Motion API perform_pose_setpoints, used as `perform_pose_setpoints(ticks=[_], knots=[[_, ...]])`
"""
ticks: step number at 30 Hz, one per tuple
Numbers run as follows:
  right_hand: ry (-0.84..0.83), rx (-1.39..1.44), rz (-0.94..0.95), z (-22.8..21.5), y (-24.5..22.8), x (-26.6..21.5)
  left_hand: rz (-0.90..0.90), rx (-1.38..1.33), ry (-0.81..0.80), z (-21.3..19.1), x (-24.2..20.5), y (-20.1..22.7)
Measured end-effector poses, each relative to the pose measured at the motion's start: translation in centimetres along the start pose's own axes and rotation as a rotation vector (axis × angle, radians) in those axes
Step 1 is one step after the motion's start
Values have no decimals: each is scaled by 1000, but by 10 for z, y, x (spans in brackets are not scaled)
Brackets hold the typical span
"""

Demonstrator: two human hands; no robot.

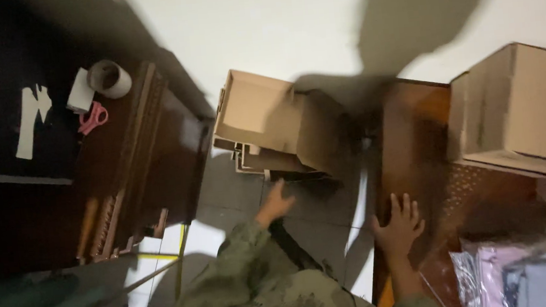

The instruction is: Packaging folded clothes into cardboard boxes.

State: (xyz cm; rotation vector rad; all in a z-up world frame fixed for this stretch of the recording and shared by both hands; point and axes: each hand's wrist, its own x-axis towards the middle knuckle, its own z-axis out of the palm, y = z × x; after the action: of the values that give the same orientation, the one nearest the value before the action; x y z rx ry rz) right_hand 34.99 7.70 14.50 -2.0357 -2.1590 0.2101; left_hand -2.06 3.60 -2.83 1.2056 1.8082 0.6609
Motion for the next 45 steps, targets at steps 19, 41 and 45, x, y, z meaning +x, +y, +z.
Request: perform_pose_setpoints(ticks=[19,41,45], knots=[[-90,-173,-269,-37,-7,51,-559,-708,584,-89,91,-2],[9,57,-213,-19,-3,41,-145,-1288,333,-62,131,-34],[11,79,-174,-23,-8,40,-104,-1110,317,-134,72,88]])
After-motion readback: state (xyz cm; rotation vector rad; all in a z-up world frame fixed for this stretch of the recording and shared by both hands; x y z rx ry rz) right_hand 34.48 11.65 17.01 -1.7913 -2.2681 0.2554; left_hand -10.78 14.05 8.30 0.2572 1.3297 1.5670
